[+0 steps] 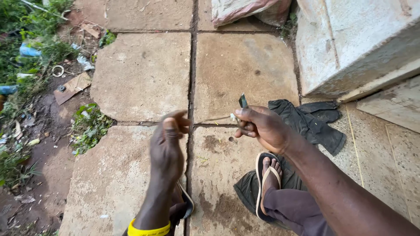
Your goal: Using a screwdriver to work on small brass electrical terminal blocks.
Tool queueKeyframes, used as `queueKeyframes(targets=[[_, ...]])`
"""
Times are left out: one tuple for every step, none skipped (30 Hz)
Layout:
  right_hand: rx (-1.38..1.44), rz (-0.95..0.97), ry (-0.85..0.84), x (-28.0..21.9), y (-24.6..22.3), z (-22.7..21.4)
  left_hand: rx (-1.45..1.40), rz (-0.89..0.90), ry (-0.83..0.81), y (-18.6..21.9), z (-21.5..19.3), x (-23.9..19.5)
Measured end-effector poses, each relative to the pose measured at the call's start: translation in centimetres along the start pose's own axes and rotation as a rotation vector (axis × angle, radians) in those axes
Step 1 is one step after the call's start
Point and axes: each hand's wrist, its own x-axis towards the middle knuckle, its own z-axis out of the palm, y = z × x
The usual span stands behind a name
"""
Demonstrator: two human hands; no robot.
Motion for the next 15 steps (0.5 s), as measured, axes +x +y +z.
queueKeyframes(targets=[[0.001,0.003,-0.010,0.0,-0.1,0.3,0.007,-0.002,0.008,0.4,0.2,0.0],[-0.151,0.033,0.016,0.0,-0.2,0.5,-0.002,-0.063,-0.056,0.7,0.4,-0.1],[-0.305,0.064,0.055,-0.3,-0.4,0.5,-0.019,-0.126,-0.129,1.0,0.9,-0.1],[-0.305,0.067,0.058,-0.6,-0.4,0.8,-0.021,-0.129,-0.131,1.9,1.1,-0.2],[-0.447,0.004,-0.005,-0.9,-0.6,1.0,0.100,-0.036,-0.233,2.6,1.5,-0.2],[-0.588,-0.058,-0.068,-1.2,-0.7,1.2,0.220,0.058,-0.334,3.4,1.9,-0.2],[-0.588,-0.060,-0.070,-1.1,-0.7,1.3,0.222,0.060,-0.333,3.7,2.2,-0.3],[-0.601,-0.056,-0.112,-0.9,-0.7,1.6,0.219,0.021,-0.458,3.9,2.4,-0.4],[-0.613,-0.044,-0.153,-1.1,-0.5,1.7,0.210,-0.024,-0.586,4.1,2.8,-0.8],[-0.612,-0.039,-0.153,-1.0,-0.1,1.4,0.208,-0.029,-0.587,4.3,2.8,-1.0],[-0.636,-0.019,-0.123,-0.8,0.3,1.1,0.274,-0.057,-0.580,4.5,2.7,-0.9],[-0.660,0.000,-0.093,-0.5,0.6,0.8,0.341,-0.085,-0.574,4.8,2.7,-0.8],[-0.665,-0.006,-0.088,-0.4,0.6,0.5,0.339,-0.076,-0.575,4.3,2.7,-0.7],[-0.532,0.018,-0.088,-0.2,0.5,0.2,0.321,0.017,-0.529,3.9,2.7,-0.6],[-0.394,0.050,-0.097,-0.2,0.8,0.2,0.307,0.098,-0.481,3.5,2.5,-0.8]])
